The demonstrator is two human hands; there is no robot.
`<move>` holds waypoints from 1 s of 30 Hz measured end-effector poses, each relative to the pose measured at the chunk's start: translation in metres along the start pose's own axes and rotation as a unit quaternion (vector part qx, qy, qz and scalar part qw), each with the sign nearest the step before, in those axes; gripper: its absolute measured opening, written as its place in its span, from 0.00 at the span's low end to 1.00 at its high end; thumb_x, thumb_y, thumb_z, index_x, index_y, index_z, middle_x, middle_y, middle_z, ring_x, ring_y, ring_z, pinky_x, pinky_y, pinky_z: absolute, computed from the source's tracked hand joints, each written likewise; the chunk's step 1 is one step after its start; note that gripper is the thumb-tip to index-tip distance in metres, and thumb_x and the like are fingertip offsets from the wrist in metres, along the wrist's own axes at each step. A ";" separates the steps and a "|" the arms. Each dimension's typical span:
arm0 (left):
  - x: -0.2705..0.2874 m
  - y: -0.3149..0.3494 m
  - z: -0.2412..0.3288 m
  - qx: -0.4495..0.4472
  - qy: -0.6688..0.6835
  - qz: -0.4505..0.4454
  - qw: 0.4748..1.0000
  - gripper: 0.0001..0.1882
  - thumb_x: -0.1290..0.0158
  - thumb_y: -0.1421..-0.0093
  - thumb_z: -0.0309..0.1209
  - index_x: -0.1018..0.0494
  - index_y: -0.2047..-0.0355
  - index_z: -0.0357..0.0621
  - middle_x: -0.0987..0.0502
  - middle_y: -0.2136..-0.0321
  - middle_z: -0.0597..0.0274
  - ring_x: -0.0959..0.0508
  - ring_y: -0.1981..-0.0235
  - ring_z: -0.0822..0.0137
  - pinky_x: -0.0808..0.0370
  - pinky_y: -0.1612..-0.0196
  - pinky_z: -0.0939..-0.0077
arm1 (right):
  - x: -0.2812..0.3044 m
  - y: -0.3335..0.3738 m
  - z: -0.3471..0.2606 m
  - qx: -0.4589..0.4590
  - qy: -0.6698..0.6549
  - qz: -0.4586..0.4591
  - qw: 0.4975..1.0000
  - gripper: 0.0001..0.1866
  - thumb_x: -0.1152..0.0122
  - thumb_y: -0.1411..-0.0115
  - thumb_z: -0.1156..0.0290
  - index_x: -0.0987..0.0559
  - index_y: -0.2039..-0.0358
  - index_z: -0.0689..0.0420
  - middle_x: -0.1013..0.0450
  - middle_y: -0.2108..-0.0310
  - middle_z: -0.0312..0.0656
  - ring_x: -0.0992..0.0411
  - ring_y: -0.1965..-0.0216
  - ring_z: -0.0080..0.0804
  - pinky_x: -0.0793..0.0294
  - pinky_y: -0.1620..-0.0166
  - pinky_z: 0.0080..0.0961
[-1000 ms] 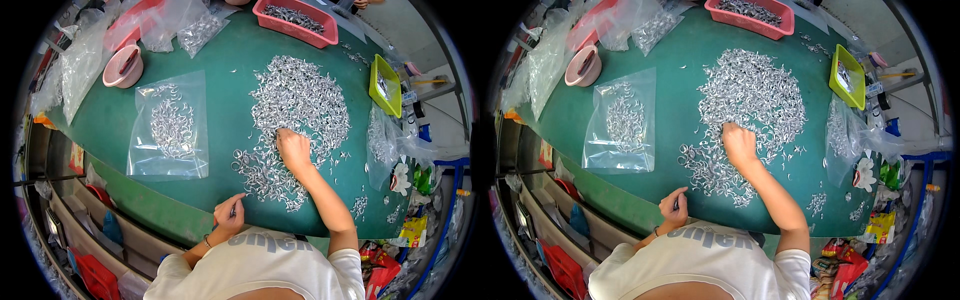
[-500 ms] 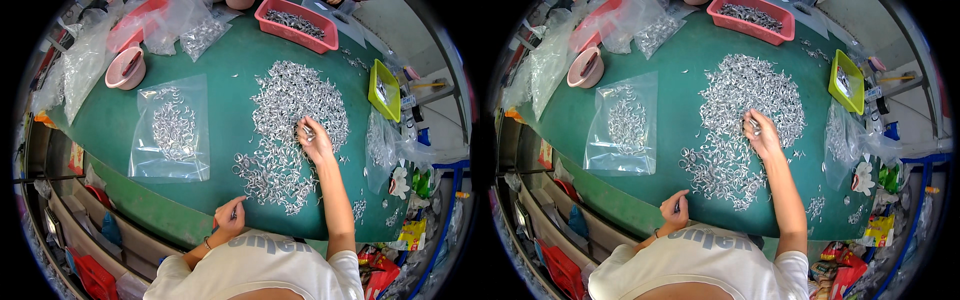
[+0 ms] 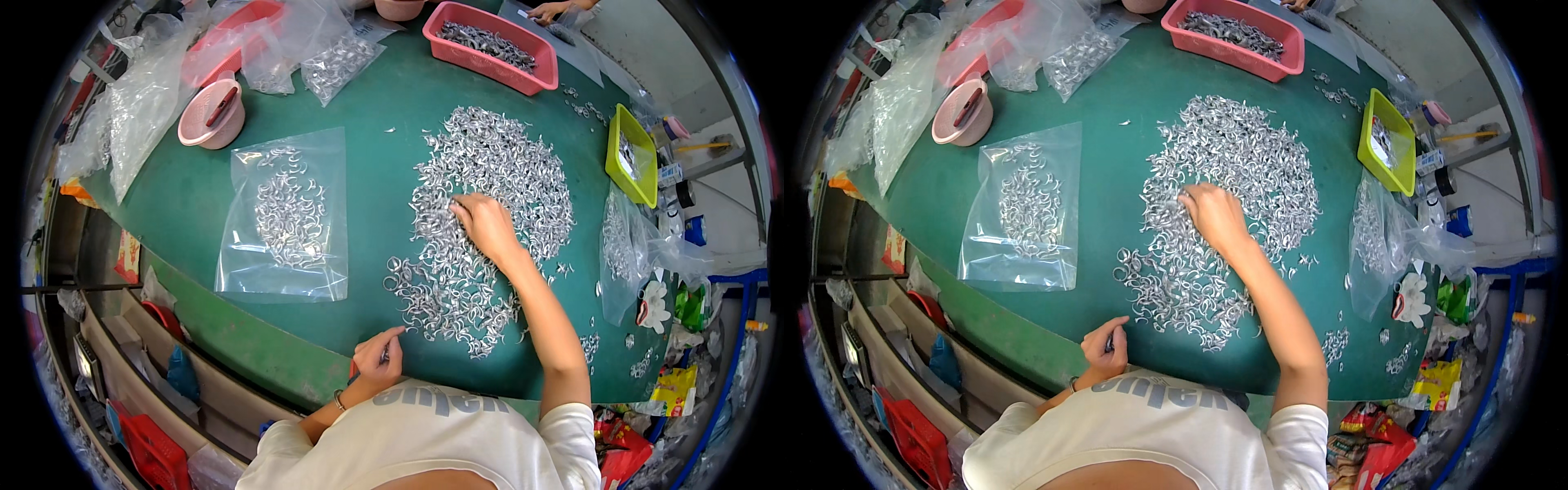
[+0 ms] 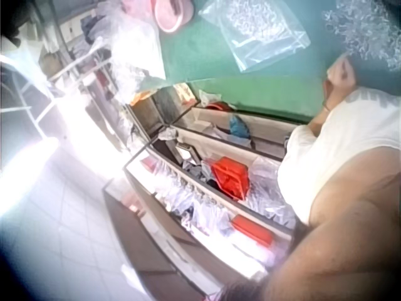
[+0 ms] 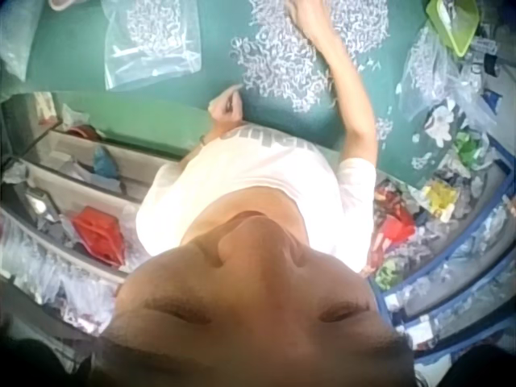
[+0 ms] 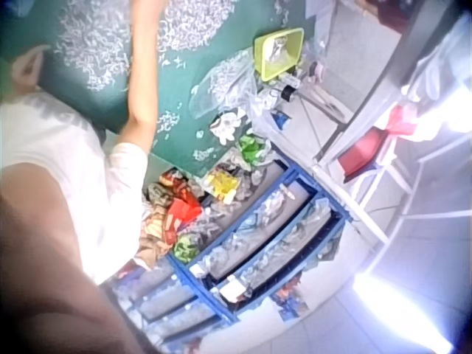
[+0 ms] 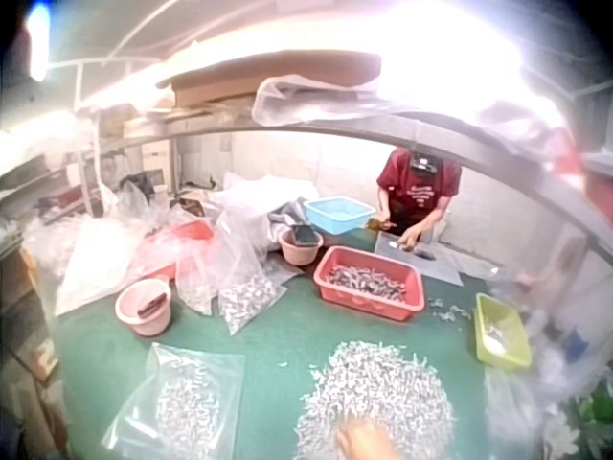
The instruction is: The person sorts a large pile of small, silver metal hooks on a green table. They pick up the hooks by hand, separate them, and place them into a clear plastic bag. The person also moves a plastic bag containing sorted hooks to the side to make space.
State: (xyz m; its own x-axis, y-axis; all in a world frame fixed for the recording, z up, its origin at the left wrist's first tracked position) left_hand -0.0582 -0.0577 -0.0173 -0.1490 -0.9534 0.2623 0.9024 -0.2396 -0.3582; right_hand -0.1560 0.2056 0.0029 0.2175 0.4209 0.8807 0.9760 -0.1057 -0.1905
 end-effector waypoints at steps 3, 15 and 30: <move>0.000 0.002 -0.002 -0.006 0.004 0.005 1.000 0.09 0.52 0.52 0.13 0.25 0.70 0.30 0.28 0.85 0.57 0.29 0.88 0.70 0.33 0.82 0.82 | 0.009 0.019 -0.010 -0.011 -0.012 -0.038 0.999 0.09 0.44 0.45 0.67 0.22 0.65 0.57 0.26 0.72 0.46 0.27 0.72 0.48 0.28 0.69 0.39; -0.008 0.014 -0.008 0.094 -0.032 -0.004 0.995 0.09 0.55 0.43 0.20 0.25 0.65 0.35 0.32 0.88 0.64 0.35 0.88 0.80 0.40 0.85 0.85 | 0.025 0.096 -0.016 -0.085 -0.085 -0.040 0.992 0.15 0.46 0.43 0.70 0.26 0.55 0.56 0.25 0.65 0.47 0.27 0.65 0.45 0.27 0.62 0.35; -0.011 0.008 0.010 0.127 -0.028 -0.019 0.991 0.09 0.56 0.38 0.25 0.26 0.63 0.35 0.37 0.88 0.71 0.41 0.87 0.83 0.47 0.84 0.85 | 0.087 0.221 0.101 -0.363 -0.233 0.265 0.862 0.11 0.45 0.43 0.67 0.22 0.65 0.61 0.24 0.69 0.41 0.29 0.69 0.25 0.30 0.64 0.24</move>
State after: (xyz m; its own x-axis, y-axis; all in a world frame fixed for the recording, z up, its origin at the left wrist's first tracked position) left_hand -0.0449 -0.0472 -0.0144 -0.1684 -0.9313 0.3231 0.9704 -0.2141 -0.1114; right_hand 0.0795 0.3094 -0.0064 0.7776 0.4377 0.4514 0.5088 -0.8598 -0.0428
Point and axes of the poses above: each hand's wrist, its own y-axis away from the middle knuckle, its own x-axis out of the back of the hand, z = x × y, the point moved 1 cm from there along -y, towards the middle knuckle
